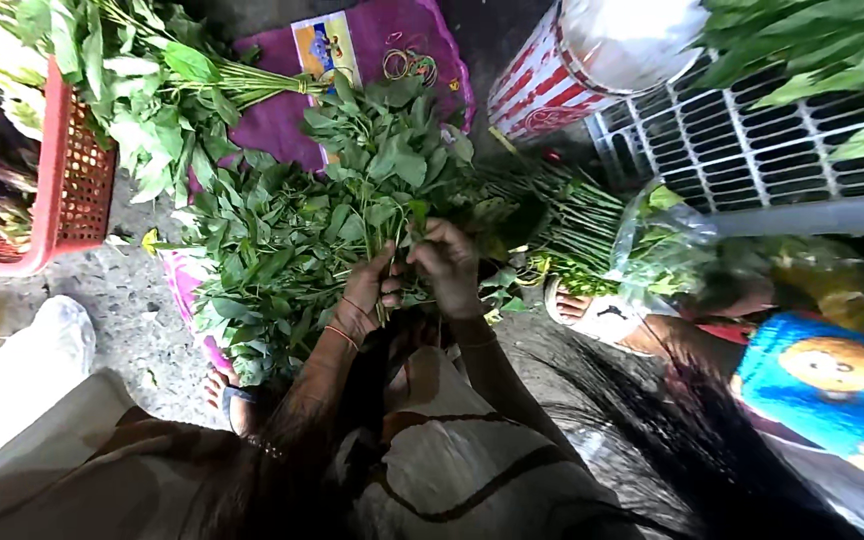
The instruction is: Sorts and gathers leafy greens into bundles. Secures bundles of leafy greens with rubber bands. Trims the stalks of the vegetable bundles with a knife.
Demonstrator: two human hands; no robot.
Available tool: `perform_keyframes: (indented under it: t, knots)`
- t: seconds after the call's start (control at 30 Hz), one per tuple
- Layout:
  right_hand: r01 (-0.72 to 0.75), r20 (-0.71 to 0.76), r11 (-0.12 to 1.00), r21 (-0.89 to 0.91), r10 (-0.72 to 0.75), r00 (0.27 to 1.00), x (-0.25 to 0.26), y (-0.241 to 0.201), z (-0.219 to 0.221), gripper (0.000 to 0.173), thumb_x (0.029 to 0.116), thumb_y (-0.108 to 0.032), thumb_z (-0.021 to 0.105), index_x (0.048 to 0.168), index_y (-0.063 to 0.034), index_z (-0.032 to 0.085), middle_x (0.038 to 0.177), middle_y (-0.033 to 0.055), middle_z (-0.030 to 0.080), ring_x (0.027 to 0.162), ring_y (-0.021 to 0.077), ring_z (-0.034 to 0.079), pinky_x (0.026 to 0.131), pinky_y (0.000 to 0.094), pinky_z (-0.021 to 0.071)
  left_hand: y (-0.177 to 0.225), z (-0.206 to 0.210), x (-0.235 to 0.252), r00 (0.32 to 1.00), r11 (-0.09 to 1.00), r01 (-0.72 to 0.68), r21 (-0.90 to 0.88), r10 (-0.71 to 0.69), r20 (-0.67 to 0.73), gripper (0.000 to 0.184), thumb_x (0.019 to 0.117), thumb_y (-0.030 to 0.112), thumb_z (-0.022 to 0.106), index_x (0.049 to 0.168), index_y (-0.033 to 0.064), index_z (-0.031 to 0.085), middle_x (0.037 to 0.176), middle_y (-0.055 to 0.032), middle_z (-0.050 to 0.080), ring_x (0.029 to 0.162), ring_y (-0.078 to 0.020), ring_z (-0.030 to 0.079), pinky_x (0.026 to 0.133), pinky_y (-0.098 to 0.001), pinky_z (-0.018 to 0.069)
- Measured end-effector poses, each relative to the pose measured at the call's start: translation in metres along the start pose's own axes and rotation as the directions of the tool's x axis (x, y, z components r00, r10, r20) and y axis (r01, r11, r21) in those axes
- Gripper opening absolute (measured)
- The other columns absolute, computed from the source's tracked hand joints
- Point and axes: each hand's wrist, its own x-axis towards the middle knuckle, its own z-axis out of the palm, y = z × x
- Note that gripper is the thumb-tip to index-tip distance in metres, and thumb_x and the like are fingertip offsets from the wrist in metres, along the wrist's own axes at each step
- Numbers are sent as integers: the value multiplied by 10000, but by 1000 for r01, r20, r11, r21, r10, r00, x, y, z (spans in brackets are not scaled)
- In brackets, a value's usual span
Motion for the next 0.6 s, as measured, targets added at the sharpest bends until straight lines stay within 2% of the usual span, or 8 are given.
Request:
perform_keyframes:
  t: [0.07, 0.1, 0.13, 0.2, 0.3, 0.37, 0.47, 0.6]
  knots:
    - [105, 7, 982, -155, -106, 994, 1, -1, 1, 87, 860, -48, 683, 829, -22, 607, 1145, 93, 636, 894, 88, 629, 704, 226, 553, 0, 4, -1, 1000, 999, -16, 47, 17, -22, 346, 1109, 379, 396, 873, 152, 509, 599, 54, 422, 400, -30, 367, 367, -161, 367]
    - [80, -11, 991, -111, -82, 997, 2, -2, 2, 62, 874, -47, 667, 870, -22, 610, 1096, 71, 653, 837, 80, 633, 674, 229, 555, 0, 5, -1, 999, 998, -19, 57, 21, -30, 351, 1108, 369, 404, 852, 152, 505, 590, 55, 415, 395, -29, 359, 362, -160, 361]
    - [10, -35, 1000, 2, -10, 999, 2, -3, 3, 67, 911, -57, 618, 977, -45, 622, 973, 27, 694, 730, 70, 644, 615, 235, 558, 0, 4, -1, 999, 998, -16, 60, 18, -38, 360, 1105, 364, 418, 831, 149, 510, 583, 54, 415, 391, -29, 356, 359, -160, 355]
    - [-209, -57, 928, 309, 237, 970, 8, -13, 1, 150, 986, -105, 504, 1065, -115, 630, 977, 10, 717, 715, 78, 664, 618, 234, 566, -2, 2, -2, 999, 998, -3, 62, 6, -48, 320, 1098, 341, 454, 869, 133, 536, 580, 52, 416, 392, -30, 359, 358, -157, 348]
    - [-350, -64, 704, 618, 488, 870, 17, -25, -5, 138, 1008, -111, 496, 978, -154, 624, 1007, -9, 713, 824, 58, 691, 728, 191, 579, -6, 2, -5, 999, 999, 17, 30, -16, -33, 251, 1093, 286, 480, 1129, 73, 609, 563, 66, 405, 383, -10, 376, 348, -138, 348]
    - [-341, -62, 639, 690, 522, 851, 18, -28, -7, 103, 995, -84, 506, 967, -141, 587, 986, 21, 712, 893, 103, 720, 815, 231, 602, -8, 5, -6, 999, 999, 32, 38, -31, -20, 264, 1099, 299, 466, 1106, 77, 608, 546, 73, 393, 377, -6, 379, 349, -137, 351]
    - [-291, -115, 703, 649, 469, 876, 17, -23, -10, 121, 1016, -112, 494, 957, -143, 594, 990, 26, 724, 941, 130, 730, 877, 270, 602, -9, 11, -9, 999, 994, 38, 101, -35, -30, 234, 1100, 280, 468, 1061, 89, 597, 534, 76, 380, 376, -6, 367, 350, -141, 344]
    - [-151, -317, 906, 396, 290, 903, 25, -16, -39, 157, 1084, -171, 420, 1124, -116, 562, 1048, -6, 710, 993, 145, 724, 926, 321, 597, -2, 19, -19, 1000, 978, 28, 209, -27, -7, 217, 1103, 257, 461, 1035, 93, 585, 549, 76, 369, 385, -1, 339, 355, -133, 312]
